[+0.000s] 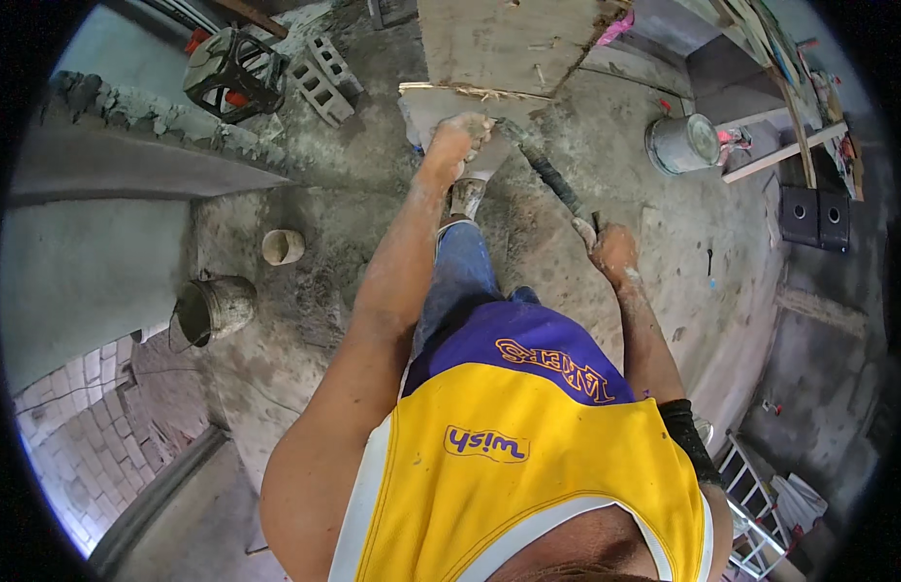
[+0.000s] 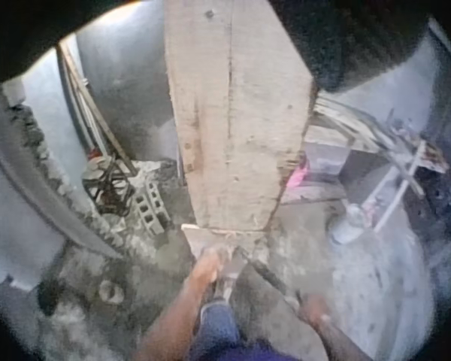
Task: The person sets down an angle grinder, chips concrete off wooden boards using a hammer, and fastens a wooden board against a pillar using the hammer.
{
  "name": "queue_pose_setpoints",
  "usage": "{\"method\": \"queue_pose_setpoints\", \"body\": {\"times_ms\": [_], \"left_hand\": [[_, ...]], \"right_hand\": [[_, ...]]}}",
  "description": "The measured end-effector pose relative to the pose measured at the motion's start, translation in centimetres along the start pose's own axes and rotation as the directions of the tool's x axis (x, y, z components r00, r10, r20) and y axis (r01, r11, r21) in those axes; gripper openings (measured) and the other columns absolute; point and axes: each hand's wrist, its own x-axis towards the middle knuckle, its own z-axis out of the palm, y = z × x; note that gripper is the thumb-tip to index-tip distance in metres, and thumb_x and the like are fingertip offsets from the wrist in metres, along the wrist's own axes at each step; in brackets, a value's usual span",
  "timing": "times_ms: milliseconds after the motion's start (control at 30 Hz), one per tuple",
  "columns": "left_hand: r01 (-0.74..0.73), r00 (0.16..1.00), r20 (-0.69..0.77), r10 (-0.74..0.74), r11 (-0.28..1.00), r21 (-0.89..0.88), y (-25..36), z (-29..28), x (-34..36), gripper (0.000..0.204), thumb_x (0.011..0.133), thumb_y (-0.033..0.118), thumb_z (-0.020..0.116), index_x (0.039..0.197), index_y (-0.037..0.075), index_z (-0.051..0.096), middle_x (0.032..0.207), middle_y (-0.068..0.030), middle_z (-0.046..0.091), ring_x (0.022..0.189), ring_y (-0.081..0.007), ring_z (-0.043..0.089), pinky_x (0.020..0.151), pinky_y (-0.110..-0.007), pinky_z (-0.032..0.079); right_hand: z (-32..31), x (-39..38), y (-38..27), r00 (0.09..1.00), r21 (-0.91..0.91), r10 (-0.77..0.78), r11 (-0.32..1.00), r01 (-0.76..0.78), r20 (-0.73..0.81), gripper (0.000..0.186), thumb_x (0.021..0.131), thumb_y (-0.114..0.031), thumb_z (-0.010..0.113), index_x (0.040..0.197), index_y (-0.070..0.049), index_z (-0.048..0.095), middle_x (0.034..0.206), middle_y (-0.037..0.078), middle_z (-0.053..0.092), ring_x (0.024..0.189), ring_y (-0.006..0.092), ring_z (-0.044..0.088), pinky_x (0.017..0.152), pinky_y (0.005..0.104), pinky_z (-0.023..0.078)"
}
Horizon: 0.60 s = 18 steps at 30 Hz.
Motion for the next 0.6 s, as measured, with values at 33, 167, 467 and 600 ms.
{"method": "queue_pose_setpoints", "body": {"times_ms": [33,167,467,600], "left_hand": [[0.005,1.000,0.012,-0.005,1.000,0.006,0.4,0.6,-0.2,0.013,0.089,0.009,0.060,0.096,0.006,0.070,0.078,-0.0014,0.065,0.063,-0.0085,0.051,0.053,-0.024,0.036],[0.051,0.999,-0.016,-0.050,0.997,0.058,1.3,1.0,-0.4,0.017,0.089,0.013,0.064,0.102,0.003,0.068,0.077,-0.0004,0.063,0.060,-0.0062,0.048,0.051,-0.021,0.035],[0.039,0.999,0.027,-0.047,0.971,0.234,0.9,-0.3,1.8,0.018,0.088,0.008,0.062,0.104,0.008,0.069,0.086,-0.0017,0.068,0.065,-0.0073,0.053,0.053,-0.022,0.037],[-0.007,1.000,0.016,0.003,0.969,0.248,0.3,0.6,2.2,0.025,0.088,0.002,0.052,0.106,0.009,0.069,0.090,-0.0025,0.069,0.072,-0.0091,0.057,0.057,-0.023,0.041]], "right_hand": [[-0.1,-0.1,0.1,1.000,0.008,-0.007,1.000,0.007,-0.006,0.063,0.095,-0.058,0.047,0.107,0.000,0.066,0.087,0.029,0.066,0.086,0.0478,0.063,0.074,0.0534,0.048],[0.5,0.0,0.4,1.000,0.035,-0.001,0.999,0.002,-0.029,0.062,0.095,-0.058,0.047,0.102,0.001,0.065,0.085,0.028,0.065,0.086,0.0479,0.062,0.074,0.0535,0.047],[0.2,-0.2,0.3,0.997,0.071,-0.024,0.997,0.029,-0.073,0.058,0.095,-0.054,0.051,0.097,0.003,0.064,0.080,0.031,0.061,0.082,0.0496,0.060,0.071,0.0527,0.046],[-0.3,-0.7,1.1,0.998,0.085,0.068,0.994,-0.066,-0.014,0.056,0.094,-0.053,0.053,0.100,0.001,0.065,0.087,0.030,0.064,0.084,0.0487,0.061,0.074,0.0522,0.047]]}}
